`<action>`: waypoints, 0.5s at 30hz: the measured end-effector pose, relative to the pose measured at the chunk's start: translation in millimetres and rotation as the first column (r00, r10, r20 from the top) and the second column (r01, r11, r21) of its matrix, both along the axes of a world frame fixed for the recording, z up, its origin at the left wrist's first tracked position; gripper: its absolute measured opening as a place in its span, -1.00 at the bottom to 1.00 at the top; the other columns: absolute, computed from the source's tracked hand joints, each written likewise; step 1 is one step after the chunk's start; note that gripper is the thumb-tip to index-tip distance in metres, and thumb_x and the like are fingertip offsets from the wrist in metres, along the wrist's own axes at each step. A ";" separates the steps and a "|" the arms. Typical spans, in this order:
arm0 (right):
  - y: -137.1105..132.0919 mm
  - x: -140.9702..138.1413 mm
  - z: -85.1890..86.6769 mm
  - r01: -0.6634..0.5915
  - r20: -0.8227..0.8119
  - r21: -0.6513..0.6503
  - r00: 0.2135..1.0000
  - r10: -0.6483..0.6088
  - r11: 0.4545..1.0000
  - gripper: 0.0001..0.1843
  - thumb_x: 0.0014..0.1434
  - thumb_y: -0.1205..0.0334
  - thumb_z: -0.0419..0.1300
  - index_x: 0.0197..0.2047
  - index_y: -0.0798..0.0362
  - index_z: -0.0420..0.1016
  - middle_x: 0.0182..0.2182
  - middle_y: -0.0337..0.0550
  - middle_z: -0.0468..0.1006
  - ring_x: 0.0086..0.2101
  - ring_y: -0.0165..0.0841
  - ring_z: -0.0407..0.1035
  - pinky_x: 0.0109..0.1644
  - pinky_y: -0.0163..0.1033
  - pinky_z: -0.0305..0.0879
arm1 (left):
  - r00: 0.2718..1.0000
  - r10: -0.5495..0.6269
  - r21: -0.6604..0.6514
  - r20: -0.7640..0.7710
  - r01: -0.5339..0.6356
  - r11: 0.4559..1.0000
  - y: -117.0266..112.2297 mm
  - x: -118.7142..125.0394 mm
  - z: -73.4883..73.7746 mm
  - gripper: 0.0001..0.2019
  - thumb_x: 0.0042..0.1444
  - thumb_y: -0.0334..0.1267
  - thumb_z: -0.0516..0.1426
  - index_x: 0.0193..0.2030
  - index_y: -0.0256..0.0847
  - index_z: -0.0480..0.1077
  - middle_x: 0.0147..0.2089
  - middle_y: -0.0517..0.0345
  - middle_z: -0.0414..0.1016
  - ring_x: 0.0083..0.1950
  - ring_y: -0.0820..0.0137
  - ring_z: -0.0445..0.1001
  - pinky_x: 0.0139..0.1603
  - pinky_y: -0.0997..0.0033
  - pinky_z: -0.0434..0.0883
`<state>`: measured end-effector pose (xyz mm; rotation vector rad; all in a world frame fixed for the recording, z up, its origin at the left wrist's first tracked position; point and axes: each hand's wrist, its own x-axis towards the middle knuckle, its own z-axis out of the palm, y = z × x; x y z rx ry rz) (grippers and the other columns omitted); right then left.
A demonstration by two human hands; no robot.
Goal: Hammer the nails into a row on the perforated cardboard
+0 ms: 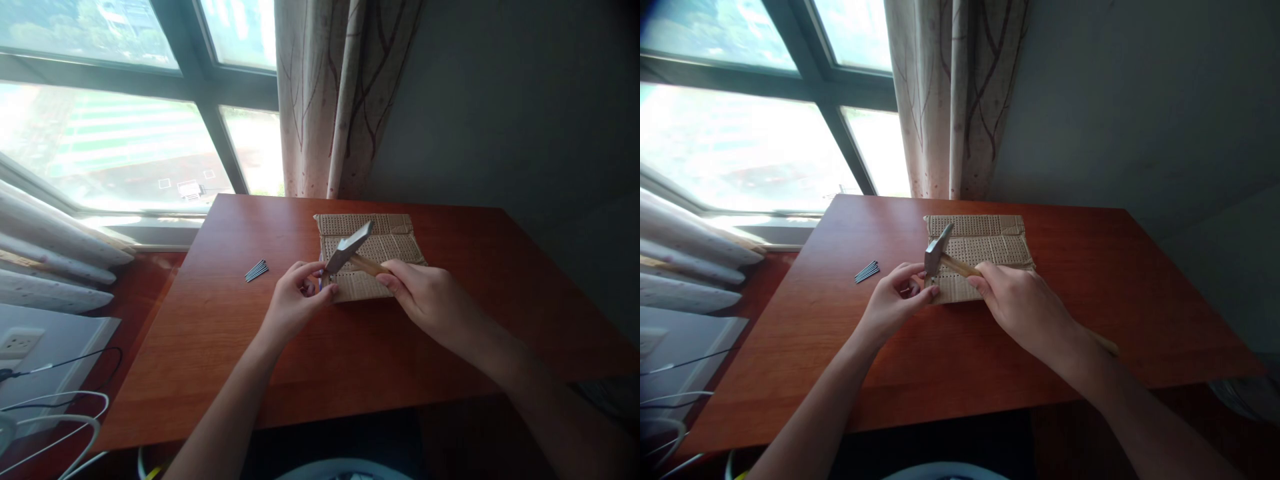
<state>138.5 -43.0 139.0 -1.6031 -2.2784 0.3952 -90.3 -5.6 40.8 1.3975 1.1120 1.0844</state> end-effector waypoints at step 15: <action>22.5 56.7 -15.3 0.311 -0.858 -0.032 0.478 -0.186 0.950 -0.54 0.40 -0.05 0.06 -0.51 -0.07 0.14 -0.70 -0.41 -0.02 -0.71 -0.47 -0.10 -0.61 -0.22 -0.14 | 0.999 -0.032 0.049 0.000 0.032 0.998 -1.0 0.0 0.5 -0.68 0.09 -0.13 0.35 -0.02 -0.14 0.59 -0.22 0.20 0.27 -0.43 0.59 0.17 -0.44 0.51 0.22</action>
